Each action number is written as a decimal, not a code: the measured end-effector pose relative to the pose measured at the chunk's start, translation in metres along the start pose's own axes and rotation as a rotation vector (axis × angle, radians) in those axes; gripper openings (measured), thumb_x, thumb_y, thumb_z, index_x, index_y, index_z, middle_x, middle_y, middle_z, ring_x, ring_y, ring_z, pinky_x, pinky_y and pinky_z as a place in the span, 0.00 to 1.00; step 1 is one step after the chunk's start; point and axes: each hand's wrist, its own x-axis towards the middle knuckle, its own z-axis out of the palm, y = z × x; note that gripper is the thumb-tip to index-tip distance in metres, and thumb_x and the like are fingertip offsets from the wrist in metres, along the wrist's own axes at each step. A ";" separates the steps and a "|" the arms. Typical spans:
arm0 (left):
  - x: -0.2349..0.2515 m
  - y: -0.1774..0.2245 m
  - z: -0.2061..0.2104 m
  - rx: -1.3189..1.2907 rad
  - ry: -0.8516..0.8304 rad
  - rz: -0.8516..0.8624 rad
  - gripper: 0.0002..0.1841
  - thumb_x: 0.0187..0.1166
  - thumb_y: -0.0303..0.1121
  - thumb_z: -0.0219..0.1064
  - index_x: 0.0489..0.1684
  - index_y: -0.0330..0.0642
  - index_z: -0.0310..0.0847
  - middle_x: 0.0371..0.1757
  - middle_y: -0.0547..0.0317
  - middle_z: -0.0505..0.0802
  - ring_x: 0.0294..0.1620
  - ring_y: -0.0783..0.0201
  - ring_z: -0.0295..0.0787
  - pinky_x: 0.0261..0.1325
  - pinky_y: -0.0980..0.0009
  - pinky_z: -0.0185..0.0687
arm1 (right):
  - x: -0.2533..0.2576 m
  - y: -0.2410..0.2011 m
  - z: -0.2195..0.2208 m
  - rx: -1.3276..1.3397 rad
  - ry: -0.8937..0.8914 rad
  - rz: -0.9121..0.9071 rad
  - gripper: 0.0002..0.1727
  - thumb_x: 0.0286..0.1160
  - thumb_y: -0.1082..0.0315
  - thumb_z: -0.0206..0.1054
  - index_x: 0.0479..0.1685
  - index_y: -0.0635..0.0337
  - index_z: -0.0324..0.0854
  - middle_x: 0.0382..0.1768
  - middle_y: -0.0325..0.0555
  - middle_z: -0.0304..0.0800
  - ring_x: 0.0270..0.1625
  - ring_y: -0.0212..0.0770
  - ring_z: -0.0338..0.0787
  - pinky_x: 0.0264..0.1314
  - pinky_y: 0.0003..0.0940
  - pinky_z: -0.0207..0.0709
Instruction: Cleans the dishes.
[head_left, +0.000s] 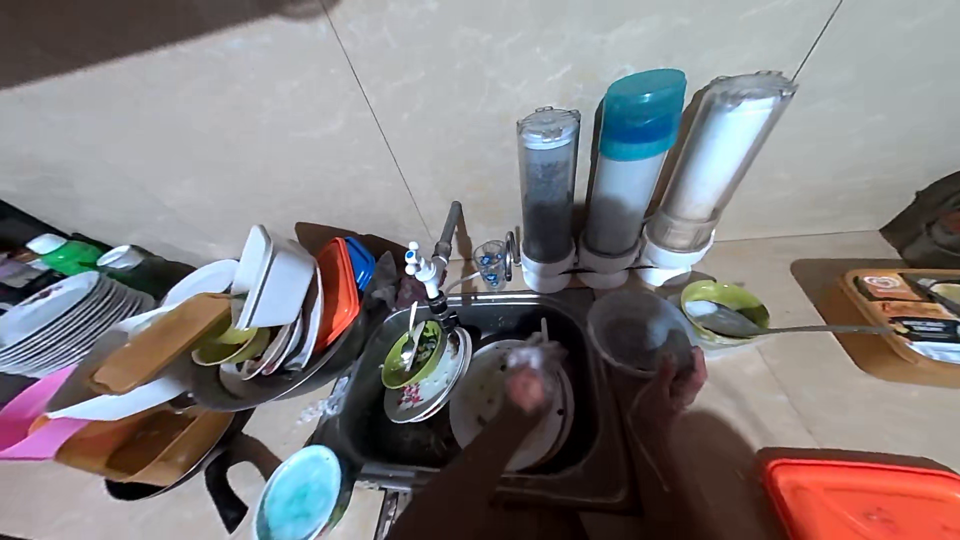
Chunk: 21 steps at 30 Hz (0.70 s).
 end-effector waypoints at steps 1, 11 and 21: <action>-0.002 -0.023 -0.017 0.063 -0.007 -0.144 0.20 0.83 0.29 0.59 0.69 0.32 0.84 0.72 0.38 0.88 0.78 0.39 0.80 0.82 0.46 0.70 | 0.000 0.000 0.001 -0.007 0.013 -0.009 0.35 0.85 0.71 0.56 0.82 0.89 0.46 0.82 0.83 0.56 0.86 0.53 0.65 0.87 0.32 0.60; -0.027 -0.135 -0.106 0.548 -0.523 -0.855 0.20 0.88 0.31 0.55 0.72 0.26 0.76 0.72 0.30 0.84 0.76 0.35 0.80 0.78 0.41 0.73 | -0.014 -0.008 0.003 -0.400 -0.026 -0.363 0.40 0.79 0.62 0.62 0.78 0.90 0.54 0.79 0.91 0.55 0.86 0.77 0.58 0.91 0.51 0.52; -0.093 -0.091 -0.112 0.510 -0.090 -0.272 0.14 0.80 0.27 0.63 0.52 0.26 0.89 0.53 0.29 0.93 0.60 0.30 0.91 0.61 0.37 0.84 | -0.059 -0.032 0.007 -0.450 -0.370 -0.447 0.35 0.82 0.52 0.57 0.71 0.81 0.69 0.71 0.82 0.73 0.78 0.70 0.73 0.83 0.55 0.63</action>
